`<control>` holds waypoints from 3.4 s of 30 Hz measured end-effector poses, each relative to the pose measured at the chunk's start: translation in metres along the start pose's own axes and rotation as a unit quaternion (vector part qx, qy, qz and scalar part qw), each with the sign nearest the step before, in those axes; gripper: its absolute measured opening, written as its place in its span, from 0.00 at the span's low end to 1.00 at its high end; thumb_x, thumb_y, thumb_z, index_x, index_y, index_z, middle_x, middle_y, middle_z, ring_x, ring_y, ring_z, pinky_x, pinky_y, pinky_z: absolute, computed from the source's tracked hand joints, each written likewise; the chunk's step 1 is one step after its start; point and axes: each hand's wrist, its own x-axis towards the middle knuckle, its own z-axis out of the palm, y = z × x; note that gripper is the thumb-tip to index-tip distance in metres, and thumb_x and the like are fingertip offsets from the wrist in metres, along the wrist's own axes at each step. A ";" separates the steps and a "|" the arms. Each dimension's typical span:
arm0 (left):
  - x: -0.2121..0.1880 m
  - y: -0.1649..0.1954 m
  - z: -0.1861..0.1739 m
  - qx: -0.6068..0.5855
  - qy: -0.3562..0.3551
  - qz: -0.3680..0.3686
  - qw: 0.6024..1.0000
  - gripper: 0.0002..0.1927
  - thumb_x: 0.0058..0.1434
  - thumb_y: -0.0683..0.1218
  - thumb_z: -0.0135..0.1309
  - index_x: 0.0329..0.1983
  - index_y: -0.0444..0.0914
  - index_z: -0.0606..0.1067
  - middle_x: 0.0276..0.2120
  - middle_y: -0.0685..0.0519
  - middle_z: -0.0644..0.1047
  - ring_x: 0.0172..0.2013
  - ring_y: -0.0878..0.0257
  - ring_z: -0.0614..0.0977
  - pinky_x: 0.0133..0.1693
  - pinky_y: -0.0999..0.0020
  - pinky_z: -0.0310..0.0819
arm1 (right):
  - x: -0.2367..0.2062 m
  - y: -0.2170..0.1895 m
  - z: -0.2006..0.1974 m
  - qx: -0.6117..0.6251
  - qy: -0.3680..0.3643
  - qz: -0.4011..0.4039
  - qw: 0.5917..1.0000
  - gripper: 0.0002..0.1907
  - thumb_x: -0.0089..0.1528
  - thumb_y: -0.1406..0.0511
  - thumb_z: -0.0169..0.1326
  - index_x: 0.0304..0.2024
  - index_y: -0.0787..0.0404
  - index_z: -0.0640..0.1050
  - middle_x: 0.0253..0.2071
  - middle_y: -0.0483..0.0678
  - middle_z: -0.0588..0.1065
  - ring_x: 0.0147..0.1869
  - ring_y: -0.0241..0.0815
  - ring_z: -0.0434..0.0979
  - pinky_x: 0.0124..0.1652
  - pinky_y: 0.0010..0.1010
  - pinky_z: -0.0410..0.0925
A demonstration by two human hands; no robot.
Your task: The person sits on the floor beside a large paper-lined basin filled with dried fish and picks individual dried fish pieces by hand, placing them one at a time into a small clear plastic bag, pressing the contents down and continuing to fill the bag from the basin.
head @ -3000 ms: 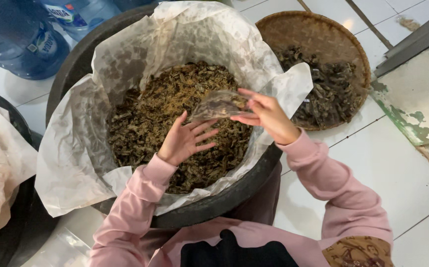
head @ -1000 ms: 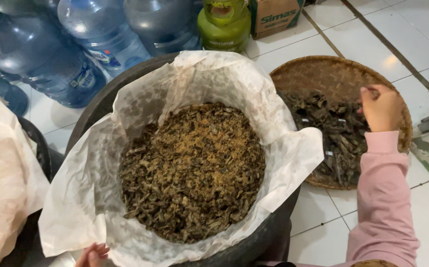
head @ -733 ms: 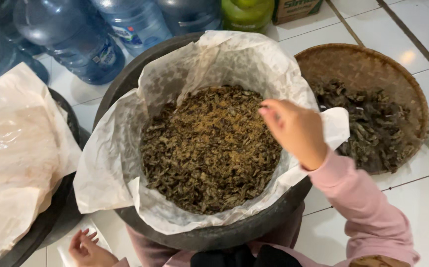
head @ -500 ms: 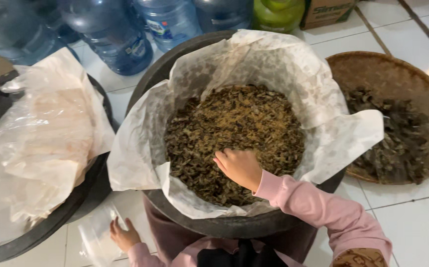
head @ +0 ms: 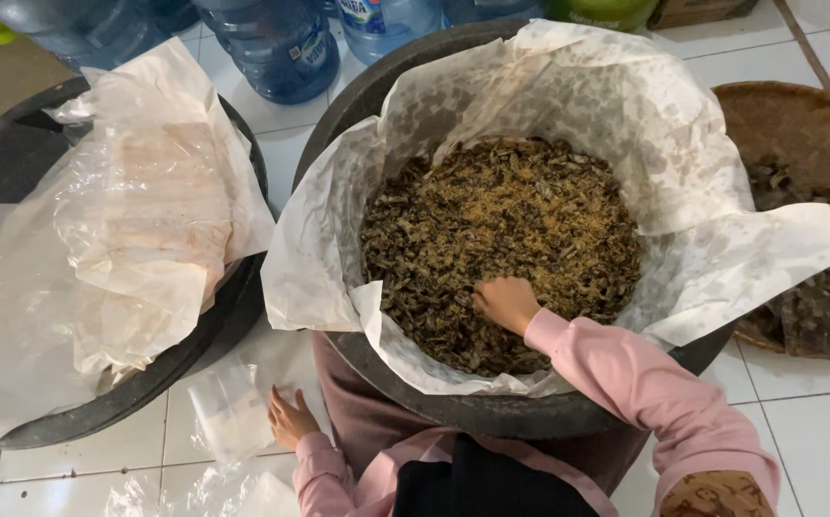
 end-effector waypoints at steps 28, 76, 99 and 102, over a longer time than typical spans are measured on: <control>-0.075 0.087 -0.154 -0.324 0.366 0.175 0.854 0.13 0.84 0.40 0.46 0.47 0.27 0.78 0.39 0.45 0.82 0.37 0.56 0.84 0.40 0.64 0.79 | 0.000 0.021 -0.046 0.043 -0.039 0.018 0.998 0.16 0.65 0.54 0.53 0.51 0.51 0.82 0.35 0.47 0.84 0.36 0.48 0.83 0.36 0.42 0.75; -0.027 0.364 -0.025 -0.480 -0.264 0.361 0.754 0.07 0.63 0.43 0.62 0.40 0.36 0.85 0.33 0.53 0.86 0.32 0.70 0.86 0.35 0.75 0.79 | -0.011 0.009 -0.105 0.417 0.367 0.027 0.831 0.22 0.63 0.61 0.63 0.56 0.65 0.74 0.46 0.45 0.76 0.47 0.35 0.75 0.43 0.27 0.70; -0.030 0.363 -0.046 -0.299 -0.155 0.550 0.764 0.11 0.57 0.51 0.65 0.37 0.40 0.82 0.35 0.52 0.84 0.34 0.55 0.84 0.35 0.60 0.78 | -0.028 0.021 -0.111 0.077 0.219 -0.089 0.969 0.09 0.57 0.71 0.60 0.40 0.62 0.84 0.39 0.49 0.69 0.47 0.47 0.70 0.48 0.37 0.68; -0.026 0.362 -0.042 -0.294 -0.158 0.575 0.747 0.12 0.58 0.51 0.65 0.40 0.41 0.81 0.36 0.52 0.83 0.36 0.54 0.84 0.37 0.59 0.78 | -0.031 0.007 -0.119 0.027 0.231 -0.114 0.966 0.10 0.56 0.72 0.59 0.40 0.63 0.83 0.38 0.47 0.70 0.45 0.45 0.71 0.46 0.35 0.70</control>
